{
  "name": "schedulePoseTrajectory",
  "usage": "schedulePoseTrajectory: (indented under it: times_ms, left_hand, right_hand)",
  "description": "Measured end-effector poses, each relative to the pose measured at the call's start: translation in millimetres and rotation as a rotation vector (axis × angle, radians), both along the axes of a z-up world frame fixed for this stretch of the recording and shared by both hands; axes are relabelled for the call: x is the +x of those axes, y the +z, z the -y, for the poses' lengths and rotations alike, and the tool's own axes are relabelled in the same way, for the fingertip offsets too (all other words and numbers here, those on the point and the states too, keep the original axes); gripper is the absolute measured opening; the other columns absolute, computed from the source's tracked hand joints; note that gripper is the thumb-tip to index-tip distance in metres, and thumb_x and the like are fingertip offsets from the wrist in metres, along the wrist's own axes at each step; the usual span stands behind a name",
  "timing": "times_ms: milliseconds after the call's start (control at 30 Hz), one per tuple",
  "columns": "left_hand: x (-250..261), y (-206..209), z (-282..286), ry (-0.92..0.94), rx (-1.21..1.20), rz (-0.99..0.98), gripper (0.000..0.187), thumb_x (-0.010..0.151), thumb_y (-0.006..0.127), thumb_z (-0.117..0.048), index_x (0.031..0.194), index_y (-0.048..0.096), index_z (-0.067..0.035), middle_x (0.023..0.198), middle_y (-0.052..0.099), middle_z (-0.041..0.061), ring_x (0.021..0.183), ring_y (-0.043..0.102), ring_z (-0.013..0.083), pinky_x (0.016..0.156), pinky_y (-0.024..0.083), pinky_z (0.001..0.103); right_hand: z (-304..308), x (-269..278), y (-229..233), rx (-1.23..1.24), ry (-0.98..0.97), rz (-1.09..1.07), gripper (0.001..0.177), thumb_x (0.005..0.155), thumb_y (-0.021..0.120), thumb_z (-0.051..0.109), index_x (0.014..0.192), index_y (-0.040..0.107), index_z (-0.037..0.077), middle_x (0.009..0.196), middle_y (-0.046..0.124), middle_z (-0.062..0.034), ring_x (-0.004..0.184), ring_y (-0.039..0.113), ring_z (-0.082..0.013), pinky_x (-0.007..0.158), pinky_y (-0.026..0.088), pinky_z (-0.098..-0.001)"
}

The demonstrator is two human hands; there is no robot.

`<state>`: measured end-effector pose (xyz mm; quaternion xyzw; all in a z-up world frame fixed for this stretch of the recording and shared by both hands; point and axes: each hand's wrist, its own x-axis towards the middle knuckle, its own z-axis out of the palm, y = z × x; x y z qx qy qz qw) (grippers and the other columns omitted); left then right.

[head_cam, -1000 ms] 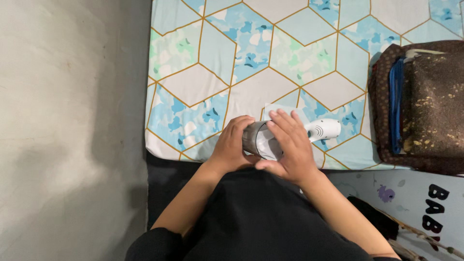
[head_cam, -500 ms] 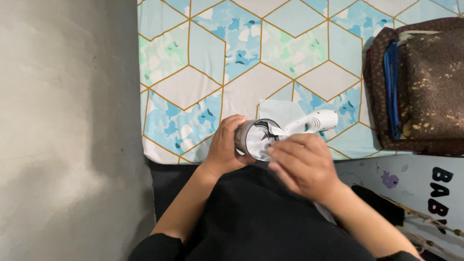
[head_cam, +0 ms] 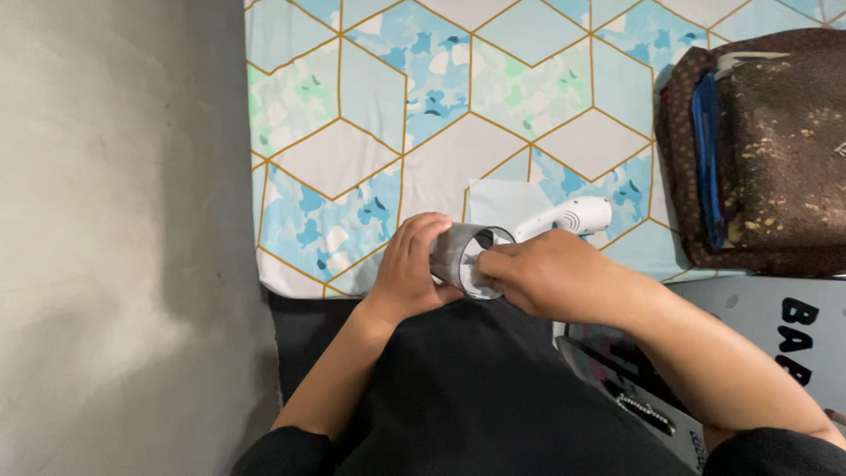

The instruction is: The person cleans the internal components of a handheld vacuum cleaner using a white cloth, then takes a brush attachment from a box, attaches it to the vacuum, and vacuums the surface of a bed.

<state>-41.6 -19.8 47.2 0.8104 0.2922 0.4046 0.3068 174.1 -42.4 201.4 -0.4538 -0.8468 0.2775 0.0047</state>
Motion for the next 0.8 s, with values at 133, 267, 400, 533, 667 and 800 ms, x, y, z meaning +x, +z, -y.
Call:
schedulePoseTrajectory:
  times_ms: [133, 267, 400, 533, 667, 800]
  left_hand:
    - [-1, 0, 2, 0.0, 0.028, -0.005, 0.093, 0.067, 0.095, -0.036, 0.138, 0.043, -0.006, 0.138, 0.054, 0.014, 0.13, 0.055, 0.036, 0.112, 0.047, 0.046]
    - [0, -2, 5, -0.017, 0.015, 0.012, 0.091, 0.067, 0.093, -0.034, 0.137, 0.044, -0.006, 0.138, 0.055, 0.015, 0.129, 0.055, 0.0357, 0.112, 0.048, 0.046]
    - [2, -1, 8, -0.029, 0.006, 0.002, 0.089, 0.069, 0.093, -0.037, 0.137, 0.045, -0.006, 0.137, 0.056, 0.014, 0.129, 0.056, 0.0353, 0.112, 0.049, 0.045]
    - [3, 3, 9, -0.043, -0.01, 0.016, 0.09, 0.067, 0.093, -0.034, 0.137, 0.044, -0.005, 0.135, 0.055, 0.015, 0.128, 0.056, 0.0362, 0.111, 0.049, 0.045]
    - [5, 7, 6, -0.048, 0.035, 0.007, 0.091, 0.063, 0.094, -0.027, 0.136, 0.044, -0.006, 0.136, 0.056, 0.014, 0.128, 0.056, 0.0359, 0.111, 0.048, 0.045]
    - [7, 8, 9, -0.067, -0.007, 0.002, 0.096, 0.056, 0.095, -0.024, 0.136, 0.045, -0.006, 0.137, 0.056, 0.013, 0.128, 0.057, 0.0362, 0.111, 0.049, 0.045]
  right_hand:
    - [-1, 0, -4, -0.037, 0.044, 0.006, 0.011, 0.084, 0.069, 0.017, 0.092, 0.061, 0.014, 0.076, 0.068, -0.0066, 0.064, 0.067, -0.0358, 0.053, 0.05, -0.0491]
    - [3, 3, -4, -0.048, 0.069, -0.09, 0.018, 0.077, 0.07, 0.01, 0.09, 0.057, 0.01, 0.08, 0.066, -0.0079, 0.063, 0.065, -0.036, 0.053, 0.049, -0.0475]
    - [9, 5, -3, -0.079, 0.071, -0.156, 0.021, 0.074, 0.072, 0.009, 0.089, 0.056, 0.009, 0.079, 0.064, -0.0084, 0.062, 0.064, -0.0353, 0.052, 0.049, -0.0463]
    - [14, 8, -3, -0.009, 0.09, -0.174, 0.023, 0.073, 0.073, 0.01, 0.089, 0.056, 0.008, 0.079, 0.063, -0.0088, 0.062, 0.065, -0.0346, 0.051, 0.049, -0.0454]
    - [14, 4, -9, 0.067, 0.088, -0.092, 0.02, 0.077, 0.072, 0.01, 0.09, 0.057, 0.009, 0.076, 0.063, -0.0085, 0.06, 0.064, -0.0341, 0.05, 0.049, -0.0453]
    - [18, 1, -2, 0.085, 0.044, -0.059, 0.02, 0.081, 0.074, 0.013, 0.096, 0.061, 0.011, 0.077, 0.066, -0.0046, 0.065, 0.068, -0.0287, 0.052, 0.05, -0.043]
